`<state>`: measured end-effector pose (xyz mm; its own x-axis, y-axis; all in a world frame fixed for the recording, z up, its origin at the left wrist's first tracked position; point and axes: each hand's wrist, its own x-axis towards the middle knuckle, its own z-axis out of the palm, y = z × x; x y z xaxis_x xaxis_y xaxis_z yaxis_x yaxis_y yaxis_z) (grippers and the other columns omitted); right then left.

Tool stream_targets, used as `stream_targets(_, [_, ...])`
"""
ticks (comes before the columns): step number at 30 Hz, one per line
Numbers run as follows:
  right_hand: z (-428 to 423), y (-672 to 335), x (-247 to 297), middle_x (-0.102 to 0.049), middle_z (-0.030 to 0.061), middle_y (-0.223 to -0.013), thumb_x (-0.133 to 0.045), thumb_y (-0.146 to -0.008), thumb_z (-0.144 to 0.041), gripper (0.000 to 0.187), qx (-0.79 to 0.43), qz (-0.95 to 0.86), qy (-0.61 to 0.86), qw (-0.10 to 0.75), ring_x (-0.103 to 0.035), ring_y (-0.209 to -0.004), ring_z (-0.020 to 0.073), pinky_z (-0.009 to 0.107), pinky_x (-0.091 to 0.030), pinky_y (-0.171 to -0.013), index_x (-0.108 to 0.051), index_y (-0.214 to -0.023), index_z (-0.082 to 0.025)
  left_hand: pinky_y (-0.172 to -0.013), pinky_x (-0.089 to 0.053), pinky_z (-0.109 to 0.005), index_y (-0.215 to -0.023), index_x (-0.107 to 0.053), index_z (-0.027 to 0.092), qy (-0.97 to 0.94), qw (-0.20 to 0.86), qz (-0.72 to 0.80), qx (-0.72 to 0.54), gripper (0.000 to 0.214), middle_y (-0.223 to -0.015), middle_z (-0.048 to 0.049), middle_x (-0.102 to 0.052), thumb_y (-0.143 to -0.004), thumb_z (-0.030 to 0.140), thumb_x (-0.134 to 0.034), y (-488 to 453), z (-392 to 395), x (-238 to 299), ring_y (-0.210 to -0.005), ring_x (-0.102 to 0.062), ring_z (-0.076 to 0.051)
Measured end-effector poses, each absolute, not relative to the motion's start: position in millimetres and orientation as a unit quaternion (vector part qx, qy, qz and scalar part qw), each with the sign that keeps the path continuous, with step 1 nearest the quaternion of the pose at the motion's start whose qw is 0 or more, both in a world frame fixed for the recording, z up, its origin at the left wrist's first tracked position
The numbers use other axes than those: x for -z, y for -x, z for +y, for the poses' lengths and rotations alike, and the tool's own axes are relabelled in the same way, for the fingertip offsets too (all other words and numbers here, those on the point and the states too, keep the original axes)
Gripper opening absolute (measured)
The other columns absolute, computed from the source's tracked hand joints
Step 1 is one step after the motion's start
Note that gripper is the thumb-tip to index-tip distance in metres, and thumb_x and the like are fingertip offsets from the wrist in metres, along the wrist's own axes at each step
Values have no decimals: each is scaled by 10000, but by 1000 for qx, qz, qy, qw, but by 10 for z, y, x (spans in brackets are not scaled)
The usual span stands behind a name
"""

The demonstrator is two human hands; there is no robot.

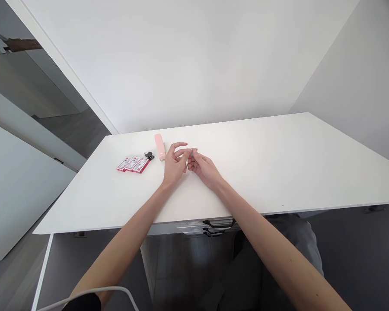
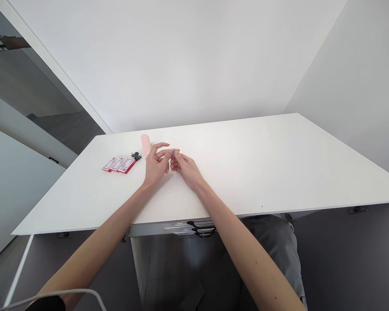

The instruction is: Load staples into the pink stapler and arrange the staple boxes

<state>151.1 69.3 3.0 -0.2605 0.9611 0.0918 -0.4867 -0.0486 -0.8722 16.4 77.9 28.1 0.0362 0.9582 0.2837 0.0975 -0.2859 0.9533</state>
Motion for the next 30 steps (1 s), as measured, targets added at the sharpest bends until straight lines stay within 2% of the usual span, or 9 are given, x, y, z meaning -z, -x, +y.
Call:
stream_targets(6, [580, -1652, -31, -612, -18, -828, -904, -736, -582, 428, -703, -348, 269, 559, -555, -731, 126, 304, -508, -773, -675, -812, -229, -442, -422, -237, -1162, -556, 256, -627, 378, 436, -523, 397, -1278, -78, -762, -950, 560, -699, -136, 623, -236, -430, -451, -28])
stream_targets(10, [492, -1794, 19, -629, -19, -823, -897, -752, -563, 402, -692, -341, 286, 569, -560, -727, 122, 300, -487, -758, -683, -799, -227, -520, -467, -271, -1098, -568, 250, -645, 297, 490, -505, 287, -1166, -49, -765, -1003, 516, -623, -11, 536, -174, -507, -524, -74])
stream_targets(12, [443, -1879, 46, -636, -12, -824, -868, -781, -576, 398, -676, -357, 303, 569, -567, -727, 126, 303, -481, -752, -681, -798, -224, -662, -532, -324, -1091, -595, 247, -665, 190, 526, -495, 225, -1118, -56, -749, -1019, 460, -589, 94, 552, -140, -688, -637, -145])
stream_targets(14, [389, -1961, 64, -646, -6, -831, -831, -810, -591, 397, -653, -386, 326, 565, -577, -732, 133, 309, -477, -746, -678, -804, -225, -886, -542, -428, -1120, -634, 243, -696, 47, 550, -460, 193, -1174, -94, -725, -1014, 392, -572, 213, 626, -115, -973, -670, -241])
stream_targets(16, [335, -2026, 71, -657, 0, -840, -791, -840, -601, 394, -625, -424, 347, 556, -590, -742, 142, 315, -476, -739, -674, -811, -226, -1089, -437, -544, -1216, -661, 249, -735, -67, 552, -388, 256, -1375, -128, -661, -998, 351, -573, 332, 756, -100, -1276, -565, -337])
stream_targets(19, [269, -2067, 68, -669, 6, -846, -736, -882, -606, 392, -590, -476, 362, 543, -603, -750, 151, 323, -479, -729, -664, -823, -225, -1215, -271, -619, -1323, -657, 253, -790, -131, 538, -264, 361, -1634, -111, -482, -994, 343, -539, 491, 1005, -101, -1527, -335, -400])
stream_targets(23, [227, -2051, 66, -685, 12, -855, -687, -920, -604, 384, -567, -517, 366, 526, -616, -756, 158, 335, -488, -744, -655, -865, -225, -1271, -162, -625, -1193, -721, 184, -815, -148, 533, -170, 348, -1597, -155, -525, -975, 297, -474, 647, 1243, -120, -1576, -305, -408])
stream_targets(26, [212, -2039, 69, -696, 17, -871, -659, -943, -596, 373, -558, -533, 371, 517, -623, -759, 160, 339, -492, -751, -654, -893, -226, -1270, -167, -623, -1119, -738, 141, -810, -169, 542, -148, 367, -1531, -198, -574, -971, 268, -427, 710, 1272, -117, -1572, -324, -411])
stream_targets(30, [197, -2040, 72, -706, 19, -881, -639, -959, -585, 359, -549, -550, 375, 505, -632, -762, 160, 339, -497, -756, -651, -908, -230, -1244, -216, -635, -1140, -734, 97, -783, -181, 575, -154, 409, -1466, -237, -607, -974, 274, -406, 724, 1241, -75, -1584, -289, -427])
